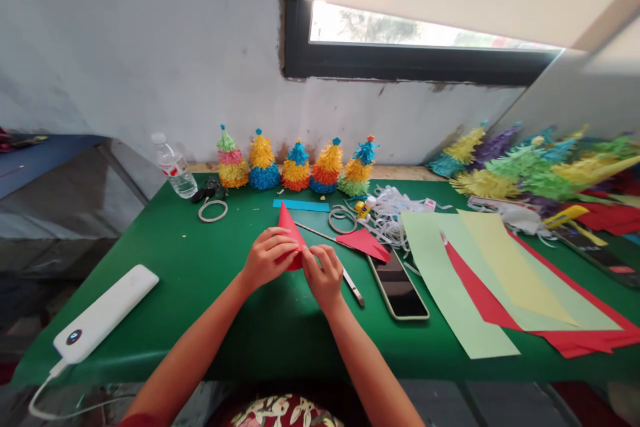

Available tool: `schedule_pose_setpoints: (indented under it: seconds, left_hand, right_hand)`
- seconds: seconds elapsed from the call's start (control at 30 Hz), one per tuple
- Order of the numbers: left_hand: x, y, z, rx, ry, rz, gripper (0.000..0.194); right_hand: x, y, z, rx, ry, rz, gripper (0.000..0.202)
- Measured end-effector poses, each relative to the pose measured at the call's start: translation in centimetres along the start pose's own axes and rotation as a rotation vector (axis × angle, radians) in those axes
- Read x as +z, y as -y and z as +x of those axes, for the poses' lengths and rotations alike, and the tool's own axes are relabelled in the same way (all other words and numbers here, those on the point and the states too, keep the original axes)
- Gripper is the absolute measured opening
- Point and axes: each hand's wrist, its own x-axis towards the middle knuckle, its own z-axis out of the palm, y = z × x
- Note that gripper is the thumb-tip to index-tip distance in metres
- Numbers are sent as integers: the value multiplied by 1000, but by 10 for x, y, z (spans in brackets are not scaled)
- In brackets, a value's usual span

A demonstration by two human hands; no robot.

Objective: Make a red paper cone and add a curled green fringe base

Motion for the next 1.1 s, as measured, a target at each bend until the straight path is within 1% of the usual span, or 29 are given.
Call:
schedule_pose_setpoints:
  seconds: [0.2, 0.4, 0.53, 0.6, 0.7, 0.8, 0.87, 0.97, 1.03, 1.1]
  left_hand:
    - [-1, 5, -3, 21, 28, 0, 16]
    - [1, 8, -8, 34, 13, 59, 18]
    - [0, 10, -9, 46, 21, 77, 20]
    - [-1, 10, -9, 60, 29, 86, 20]
    - [0, 9, -8, 91, 39, 83, 19]
    - [2, 7, -8, 64, 51, 71, 18]
    - [4, 5, -8, 34, 82, 78, 17]
    - [4, 3, -9, 43, 129, 119, 16]
    - [2, 3, -9, 76, 140, 148, 17]
    - [1, 5, -10, 106, 126, 174, 17]
  right_hand:
    - [-1, -1, 2, 44, -1, 88, 19]
    - [-1, 1, 6, 74, 7, 164, 21]
    - [0, 1, 8, 79, 42, 221, 25]
    - [-1, 0, 7, 67, 56, 226, 25]
    - [-1, -3, 5, 10, 67, 181, 23]
    - [0, -5, 3, -53, 72, 103, 19]
    - [1, -6, 1, -84, 85, 69, 18]
    - [2, -7, 1, -118, 101, 69, 20]
    - [1, -6, 3, -111, 93, 108, 22]
    - [0, -4, 6, -69, 78, 172, 23]
